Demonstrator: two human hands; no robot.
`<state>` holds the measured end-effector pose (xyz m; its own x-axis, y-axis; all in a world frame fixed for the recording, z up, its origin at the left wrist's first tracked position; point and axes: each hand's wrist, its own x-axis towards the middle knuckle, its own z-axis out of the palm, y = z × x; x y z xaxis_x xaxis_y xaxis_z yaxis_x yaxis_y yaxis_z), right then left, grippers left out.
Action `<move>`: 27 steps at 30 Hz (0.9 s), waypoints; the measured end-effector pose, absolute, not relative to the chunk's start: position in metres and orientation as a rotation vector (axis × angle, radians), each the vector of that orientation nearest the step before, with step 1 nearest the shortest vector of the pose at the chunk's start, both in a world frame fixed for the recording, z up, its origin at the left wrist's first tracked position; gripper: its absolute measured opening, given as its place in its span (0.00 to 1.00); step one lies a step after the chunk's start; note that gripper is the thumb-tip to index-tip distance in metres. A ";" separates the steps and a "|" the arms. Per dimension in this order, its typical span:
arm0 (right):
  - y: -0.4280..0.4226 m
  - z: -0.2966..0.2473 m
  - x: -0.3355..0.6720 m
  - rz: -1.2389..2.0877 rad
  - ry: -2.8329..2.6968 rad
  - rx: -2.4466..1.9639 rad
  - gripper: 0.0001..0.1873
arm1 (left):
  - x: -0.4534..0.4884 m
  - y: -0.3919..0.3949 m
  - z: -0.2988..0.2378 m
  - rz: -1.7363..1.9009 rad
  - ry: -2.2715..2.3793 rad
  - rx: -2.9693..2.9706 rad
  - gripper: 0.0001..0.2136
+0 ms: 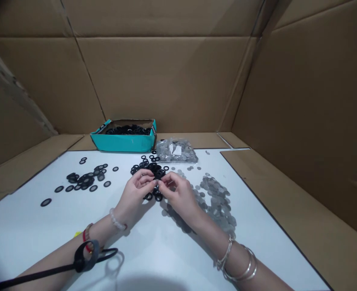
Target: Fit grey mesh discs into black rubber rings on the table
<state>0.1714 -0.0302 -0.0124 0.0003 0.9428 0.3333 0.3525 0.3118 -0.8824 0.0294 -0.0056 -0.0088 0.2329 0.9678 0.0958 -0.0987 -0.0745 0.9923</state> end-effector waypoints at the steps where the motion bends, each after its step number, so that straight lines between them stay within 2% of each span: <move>1: -0.030 -0.010 0.174 0.736 -1.615 -1.221 0.08 | 0.027 -0.004 -0.007 1.112 0.926 1.423 0.08; 5: -0.026 0.000 0.187 0.852 -1.802 -1.219 0.07 | 0.018 -0.001 -0.002 1.057 0.850 1.949 0.08; 8: -0.025 0.004 0.192 0.849 -1.848 -1.242 0.07 | 0.016 0.000 -0.001 1.061 0.797 2.108 0.08; 15: -0.028 0.004 0.184 0.650 -1.758 -1.194 0.07 | 0.020 0.000 0.000 1.136 0.918 1.680 0.04; 27: -0.029 -0.002 0.178 0.741 -1.560 -1.102 0.08 | 0.019 -0.004 0.004 1.186 0.977 1.741 0.04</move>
<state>0.1775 -0.0291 -0.0016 -0.0375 0.9191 0.3922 0.2770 0.3867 -0.8796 0.0191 -0.0041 0.0039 0.2633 0.9040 0.3368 0.1570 -0.3846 0.9097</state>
